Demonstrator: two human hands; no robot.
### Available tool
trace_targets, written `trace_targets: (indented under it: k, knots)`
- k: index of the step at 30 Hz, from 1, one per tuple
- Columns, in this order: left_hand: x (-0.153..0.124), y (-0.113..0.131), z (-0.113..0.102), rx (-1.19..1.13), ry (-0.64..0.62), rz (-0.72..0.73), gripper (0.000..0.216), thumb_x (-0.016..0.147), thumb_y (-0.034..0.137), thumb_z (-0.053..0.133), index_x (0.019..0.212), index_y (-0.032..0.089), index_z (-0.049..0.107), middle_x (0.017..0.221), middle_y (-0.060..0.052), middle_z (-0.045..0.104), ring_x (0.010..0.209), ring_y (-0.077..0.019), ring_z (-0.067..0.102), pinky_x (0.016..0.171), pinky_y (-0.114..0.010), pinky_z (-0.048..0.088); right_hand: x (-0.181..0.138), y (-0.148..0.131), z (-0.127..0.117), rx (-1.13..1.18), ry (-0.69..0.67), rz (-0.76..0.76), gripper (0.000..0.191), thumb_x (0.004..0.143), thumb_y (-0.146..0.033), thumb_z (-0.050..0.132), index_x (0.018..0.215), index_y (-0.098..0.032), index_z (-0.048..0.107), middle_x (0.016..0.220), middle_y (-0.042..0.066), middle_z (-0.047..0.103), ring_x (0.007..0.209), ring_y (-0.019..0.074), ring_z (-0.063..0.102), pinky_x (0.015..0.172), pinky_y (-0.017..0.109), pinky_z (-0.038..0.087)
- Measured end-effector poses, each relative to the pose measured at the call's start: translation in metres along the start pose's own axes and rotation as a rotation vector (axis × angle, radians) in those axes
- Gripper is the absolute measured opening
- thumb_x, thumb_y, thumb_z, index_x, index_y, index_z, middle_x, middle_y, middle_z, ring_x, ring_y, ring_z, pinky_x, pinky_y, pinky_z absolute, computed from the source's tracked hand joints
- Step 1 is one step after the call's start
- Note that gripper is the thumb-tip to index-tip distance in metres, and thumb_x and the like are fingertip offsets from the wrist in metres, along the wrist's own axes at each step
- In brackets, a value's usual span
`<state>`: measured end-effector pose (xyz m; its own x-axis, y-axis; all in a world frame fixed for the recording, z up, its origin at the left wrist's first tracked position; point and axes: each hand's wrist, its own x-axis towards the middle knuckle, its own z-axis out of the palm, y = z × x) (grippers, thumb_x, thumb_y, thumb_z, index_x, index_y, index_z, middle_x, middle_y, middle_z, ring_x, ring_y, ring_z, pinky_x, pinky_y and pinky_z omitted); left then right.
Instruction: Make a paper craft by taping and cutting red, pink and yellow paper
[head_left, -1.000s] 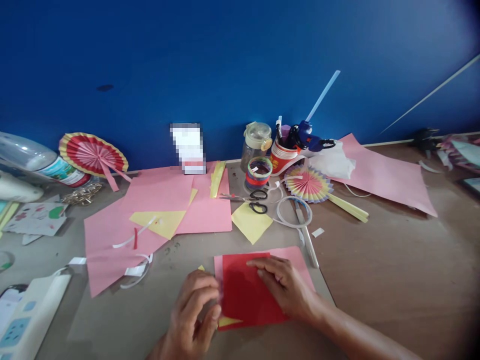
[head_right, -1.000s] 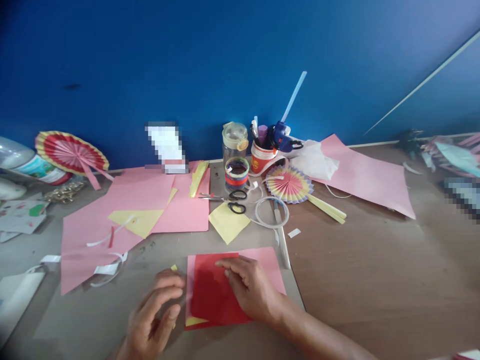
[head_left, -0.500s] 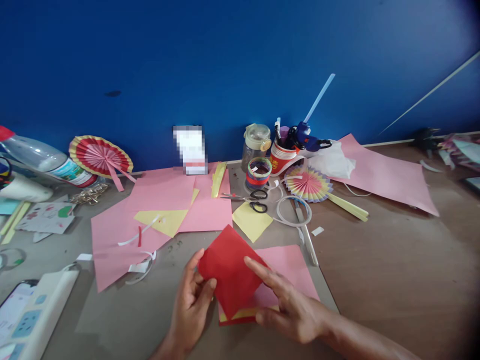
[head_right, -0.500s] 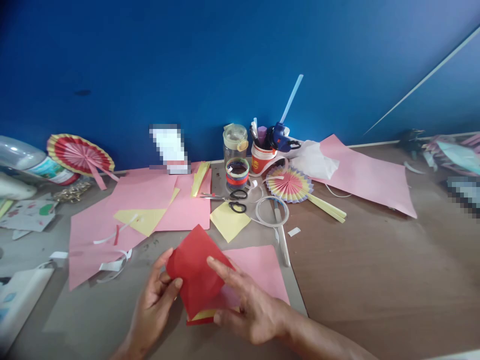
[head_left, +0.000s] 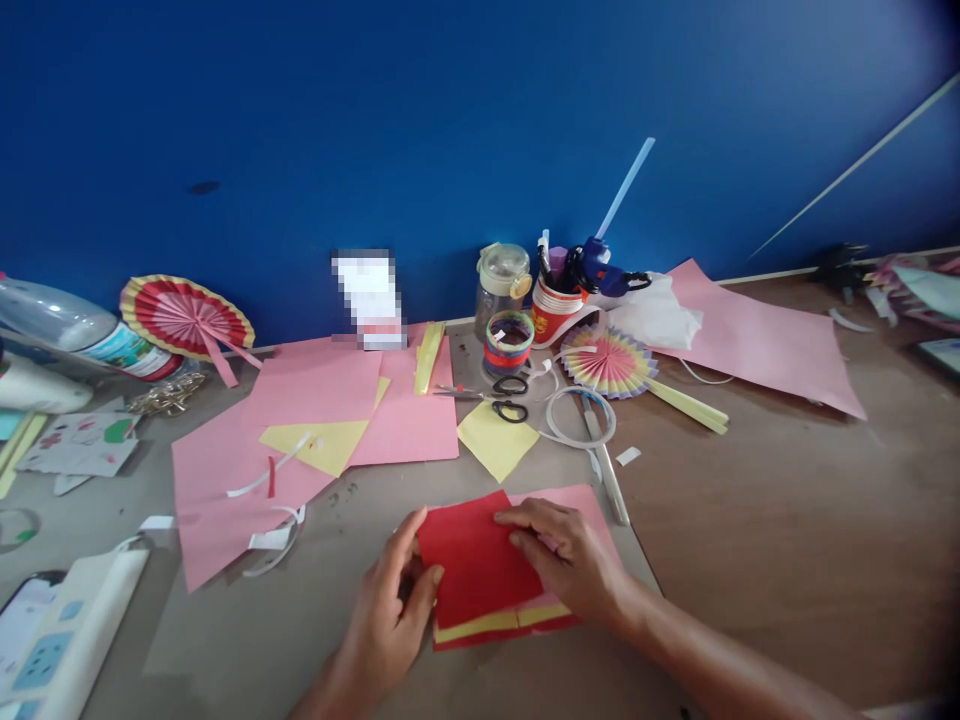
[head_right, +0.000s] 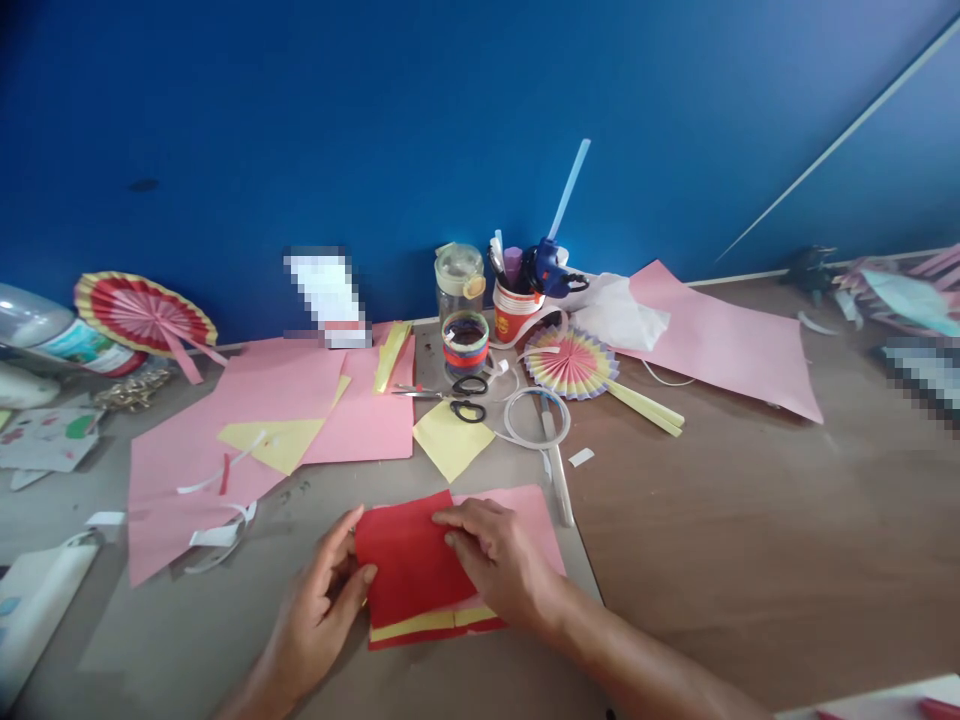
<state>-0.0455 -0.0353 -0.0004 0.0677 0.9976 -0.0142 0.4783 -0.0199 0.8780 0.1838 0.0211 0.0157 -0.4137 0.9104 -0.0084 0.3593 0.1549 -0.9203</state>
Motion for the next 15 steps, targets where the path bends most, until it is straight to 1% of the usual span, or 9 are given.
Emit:
trace_targets:
  k: [3,5,7,10,12,15]
  knots:
    - [0.004,0.002,-0.003,0.243,0.104,0.197,0.046,0.091,0.023,0.050,0.136,0.025,0.041,0.101,-0.006,0.070,0.081,-0.0147,0.068,0.072,-0.024,0.055,-0.002,0.005,0.002,-0.144,0.035,-0.128,0.025,0.087,-0.014,0.047,0.101,-0.020,0.066,0.084,0.005,0.071,0.077,0.0175,0.061,0.070,0.029,0.047]
    - [0.007,0.003,-0.005,0.357,0.142,0.284,0.040,0.090,0.022,0.050,0.130,0.022,0.047,0.100,-0.007,0.070,0.084,-0.0160,0.067,0.072,-0.024,0.054,-0.003,0.007,0.003,-0.233,0.037,-0.182,0.025,0.087,-0.013,0.046,0.103,-0.018,0.065,0.082,0.006,0.071,0.074,0.0182,0.060,0.067,0.030,0.046]
    - [0.010,0.005,-0.007,0.440,0.153,0.369,0.032,0.090,0.020,0.050,0.122,0.021,0.053,0.096,-0.006,0.070,0.084,-0.0170,0.066,0.073,-0.026,0.053,-0.003,0.007,0.005,-0.301,0.025,-0.206,0.025,0.087,-0.013,0.046,0.103,-0.018,0.064,0.081,0.006,0.071,0.071,0.0185,0.059,0.066,0.030,0.045]
    - [0.012,0.008,-0.009,0.536,0.129,0.490,0.025,0.089,0.015,0.051,0.111,0.020,0.059,0.086,-0.004,0.070,0.077,-0.0162,0.065,0.076,-0.030,0.047,-0.004,0.005,0.006,-0.376,0.000,-0.236,0.025,0.087,-0.012,0.044,0.102,-0.017,0.064,0.081,0.006,0.071,0.067,0.0183,0.059,0.065,0.031,0.043]
    - [0.012,0.009,-0.010,0.589,0.107,0.506,0.023,0.089,0.014,0.051,0.109,0.020,0.061,0.085,-0.004,0.069,0.074,-0.0158,0.064,0.080,-0.033,0.042,-0.005,0.005,0.007,-0.416,-0.024,-0.248,0.025,0.086,-0.011,0.044,0.101,-0.016,0.064,0.080,0.006,0.071,0.066,0.0184,0.060,0.065,0.031,0.042]
    - [0.011,0.011,-0.010,0.631,0.095,0.452,0.022,0.090,0.015,0.048,0.107,0.019,0.061,0.087,-0.004,0.069,0.076,-0.0164,0.064,0.082,-0.035,0.036,-0.008,0.006,0.009,-0.442,-0.048,-0.240,0.025,0.084,-0.011,0.045,0.099,-0.016,0.064,0.081,0.008,0.071,0.068,0.0195,0.062,0.066,0.032,0.041]
